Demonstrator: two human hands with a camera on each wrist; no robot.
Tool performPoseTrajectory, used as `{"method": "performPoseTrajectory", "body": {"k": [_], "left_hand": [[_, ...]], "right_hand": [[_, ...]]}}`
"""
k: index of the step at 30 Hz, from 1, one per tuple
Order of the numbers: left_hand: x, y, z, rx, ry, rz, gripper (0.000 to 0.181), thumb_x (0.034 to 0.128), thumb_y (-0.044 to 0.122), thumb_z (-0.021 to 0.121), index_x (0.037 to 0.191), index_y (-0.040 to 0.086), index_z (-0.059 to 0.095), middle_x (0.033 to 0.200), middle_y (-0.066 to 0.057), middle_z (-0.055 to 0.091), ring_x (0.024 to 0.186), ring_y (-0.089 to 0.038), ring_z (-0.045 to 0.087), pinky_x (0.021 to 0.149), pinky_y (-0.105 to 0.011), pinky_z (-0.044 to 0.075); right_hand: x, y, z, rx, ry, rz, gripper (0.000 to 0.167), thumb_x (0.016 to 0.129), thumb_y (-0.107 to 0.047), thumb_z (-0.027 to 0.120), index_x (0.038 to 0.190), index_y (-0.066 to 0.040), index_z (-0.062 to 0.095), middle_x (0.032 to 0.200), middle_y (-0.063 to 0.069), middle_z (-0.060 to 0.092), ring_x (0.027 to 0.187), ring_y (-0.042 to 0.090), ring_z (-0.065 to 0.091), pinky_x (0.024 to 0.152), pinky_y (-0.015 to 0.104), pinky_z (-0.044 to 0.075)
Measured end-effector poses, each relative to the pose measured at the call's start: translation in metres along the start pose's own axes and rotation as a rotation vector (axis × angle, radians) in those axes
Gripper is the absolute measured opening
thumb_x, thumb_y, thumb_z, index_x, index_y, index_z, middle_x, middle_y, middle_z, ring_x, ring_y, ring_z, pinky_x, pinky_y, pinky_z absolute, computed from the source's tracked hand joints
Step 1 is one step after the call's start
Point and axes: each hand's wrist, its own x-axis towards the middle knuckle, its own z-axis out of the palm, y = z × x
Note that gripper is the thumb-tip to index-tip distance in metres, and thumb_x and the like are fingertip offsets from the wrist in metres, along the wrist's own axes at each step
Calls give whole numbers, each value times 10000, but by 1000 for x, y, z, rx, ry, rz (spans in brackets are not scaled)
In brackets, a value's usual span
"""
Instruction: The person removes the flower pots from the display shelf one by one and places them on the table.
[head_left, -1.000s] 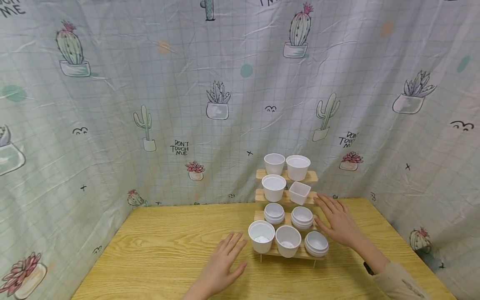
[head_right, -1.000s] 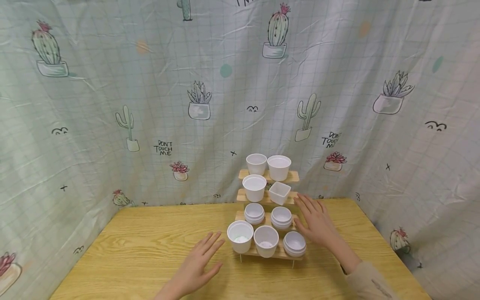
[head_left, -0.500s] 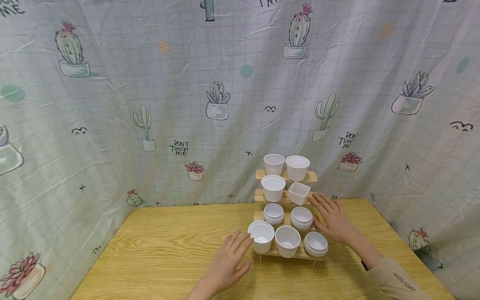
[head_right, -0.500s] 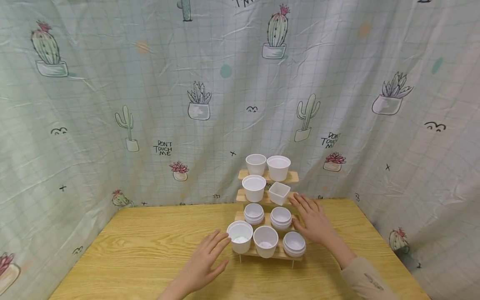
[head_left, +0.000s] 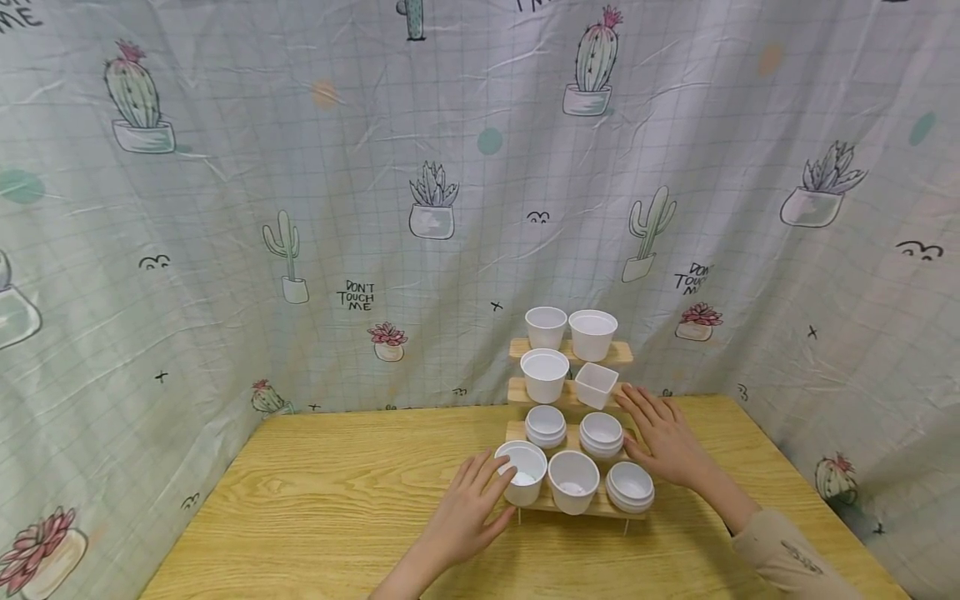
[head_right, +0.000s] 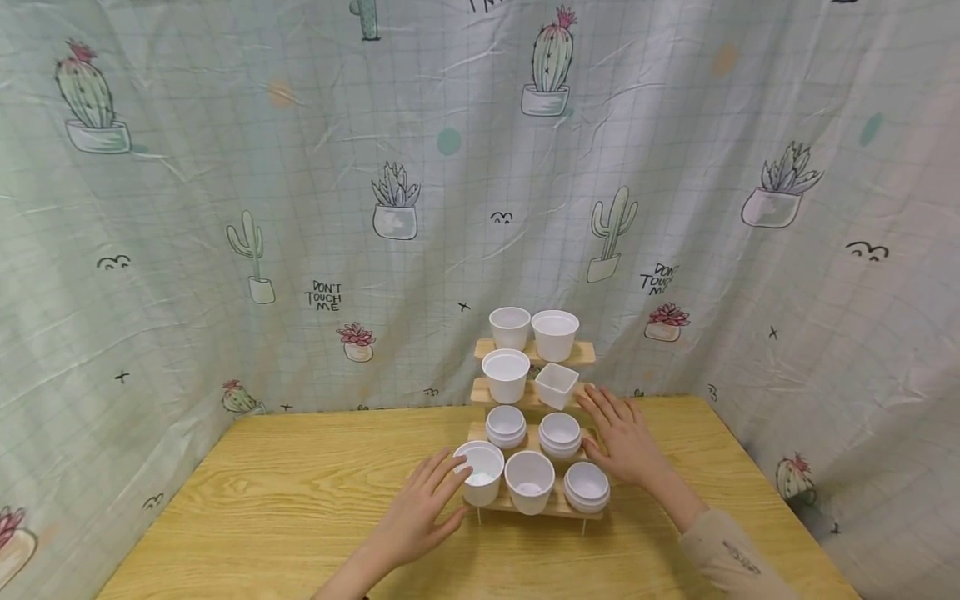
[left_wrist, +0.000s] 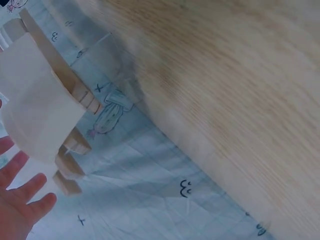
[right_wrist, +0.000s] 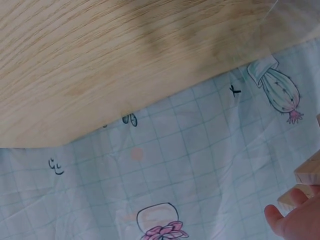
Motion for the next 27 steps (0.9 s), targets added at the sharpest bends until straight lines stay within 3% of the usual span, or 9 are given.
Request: {"method": "performPoseTrajectory", "body": {"k": [5,12,27], "left_hand": [[12,-1,6,25,-2,4,542,735,353,673,1195,111,521,1231,-100,507,1158,-311,470,922,-460,413],[24,0,12,79,-60,-18,544,767,440,615,1215,151,510,1235,-82,504,1109,-274,488,915,-443,414],[35,1,18,117,-144,-41,552,800,502,552,1281,245,470,1233,-93,506,1056,-263,509,896,-435,417]], "right_hand": [[0,1,0,-19,-10,2,639,799,-328,554,1349,-62,366,1393,160,353,1241,369,338,927,556,267],[-1,2,3,-5,-12,10,635,808,-336,542,1355,-72,356,1407,149,336,1251,364,325,929,557,252],[-1,4,8,-4,11,-5,626,819,-346,512,1360,-78,344,1408,143,331,1231,358,340,920,568,265]]}}
